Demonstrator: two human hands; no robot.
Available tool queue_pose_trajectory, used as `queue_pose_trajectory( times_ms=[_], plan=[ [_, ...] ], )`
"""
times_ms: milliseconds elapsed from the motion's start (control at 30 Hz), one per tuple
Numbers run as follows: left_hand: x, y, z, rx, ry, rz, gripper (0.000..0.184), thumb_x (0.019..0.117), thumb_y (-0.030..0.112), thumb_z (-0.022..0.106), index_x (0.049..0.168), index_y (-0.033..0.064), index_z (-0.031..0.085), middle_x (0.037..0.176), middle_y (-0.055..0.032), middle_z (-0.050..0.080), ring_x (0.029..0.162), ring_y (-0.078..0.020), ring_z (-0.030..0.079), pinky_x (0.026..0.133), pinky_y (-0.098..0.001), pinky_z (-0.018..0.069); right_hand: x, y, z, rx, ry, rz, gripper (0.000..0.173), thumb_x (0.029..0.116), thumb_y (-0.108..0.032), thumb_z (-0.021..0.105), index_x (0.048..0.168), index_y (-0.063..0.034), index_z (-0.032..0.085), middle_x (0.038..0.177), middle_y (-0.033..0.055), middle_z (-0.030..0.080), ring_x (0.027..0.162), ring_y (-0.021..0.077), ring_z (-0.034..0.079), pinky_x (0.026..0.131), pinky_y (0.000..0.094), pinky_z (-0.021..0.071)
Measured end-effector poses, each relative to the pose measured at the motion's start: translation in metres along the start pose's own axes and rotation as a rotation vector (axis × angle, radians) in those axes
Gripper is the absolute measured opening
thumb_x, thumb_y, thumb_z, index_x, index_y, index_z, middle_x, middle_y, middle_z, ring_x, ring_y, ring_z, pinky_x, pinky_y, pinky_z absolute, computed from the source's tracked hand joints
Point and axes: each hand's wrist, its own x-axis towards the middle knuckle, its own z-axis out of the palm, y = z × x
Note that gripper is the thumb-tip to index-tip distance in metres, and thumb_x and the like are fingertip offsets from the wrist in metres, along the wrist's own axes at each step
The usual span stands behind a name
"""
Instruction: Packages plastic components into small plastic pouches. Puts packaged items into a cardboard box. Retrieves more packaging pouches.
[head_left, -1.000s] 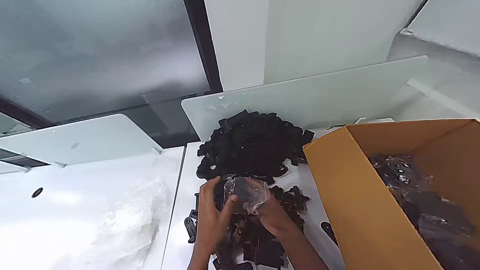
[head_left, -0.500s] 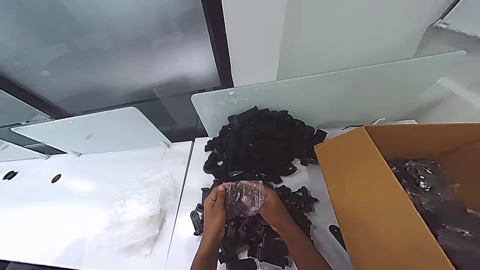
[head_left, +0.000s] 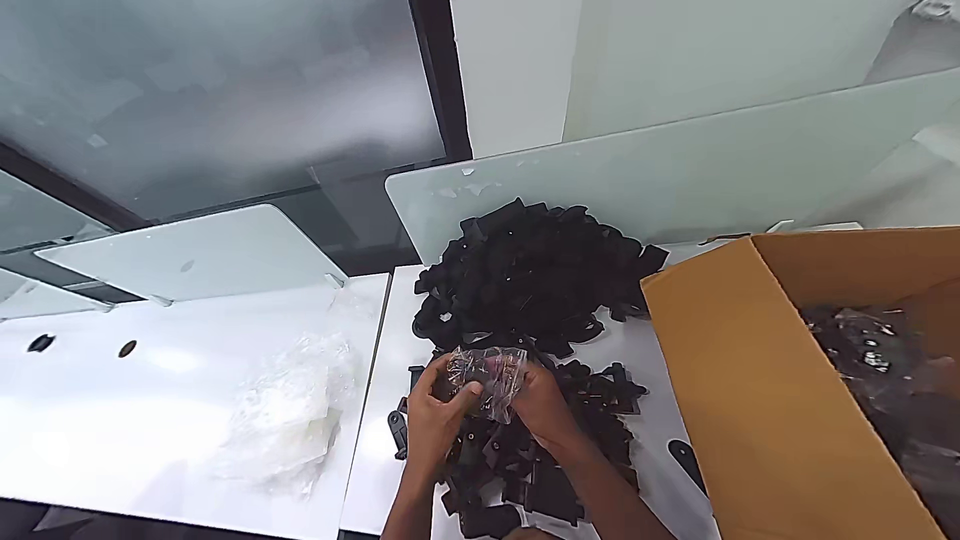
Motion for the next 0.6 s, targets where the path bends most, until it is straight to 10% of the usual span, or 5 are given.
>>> queue_pose_trajectory(
  times_ms=[167, 400, 600],
  plan=[
    [0.005, 0.003, -0.009, -0.053, -0.055, -0.076, 0.050, 0.0916, 0.015, 0.074, 0.137, -0.0011, 0.058, 0.117, -0.0107, 0.072, 0.102, -0.0158, 0.071, 0.089, -0.0314, 0.0608, 0.001, -0.003, -0.001, -0.018, -0.079, 0.109, 0.026, 0.0873, -0.003, 0.072, 0.113, 0.0012, 0.068, 0.101, 0.0067, 0.073, 0.091, 0.0116, 0.070, 0.082, 0.0300, 0.0604],
    [0.007, -0.015, -0.010, -0.057, -0.068, -0.011, 0.028, 0.1063, 0.016, 0.052, 0.112, -0.0003, 0.074, 0.105, -0.0086, 0.076, 0.093, -0.0132, 0.072, 0.087, -0.0318, 0.0598, 0.000, -0.009, 0.000, -0.166, -0.098, 0.135, 0.022, 0.0937, -0.009, 0.066, 0.114, -0.0010, 0.071, 0.103, 0.0046, 0.073, 0.093, 0.0062, 0.068, 0.086, 0.0264, 0.0576],
    [0.010, -0.026, 0.004, -0.383, 0.074, -0.328, 0.038, 0.1124, 0.023, 0.038, 0.120, -0.0030, 0.065, 0.101, -0.0156, 0.072, 0.087, -0.0222, 0.071, 0.074, -0.0391, 0.0613, 0.000, -0.005, 0.003, -0.376, 0.069, -0.048, 0.017, 0.0935, -0.018, 0.068, 0.096, -0.0047, 0.078, 0.104, 0.0051, 0.074, 0.097, 0.0073, 0.069, 0.086, 0.0260, 0.0570]
  ],
)
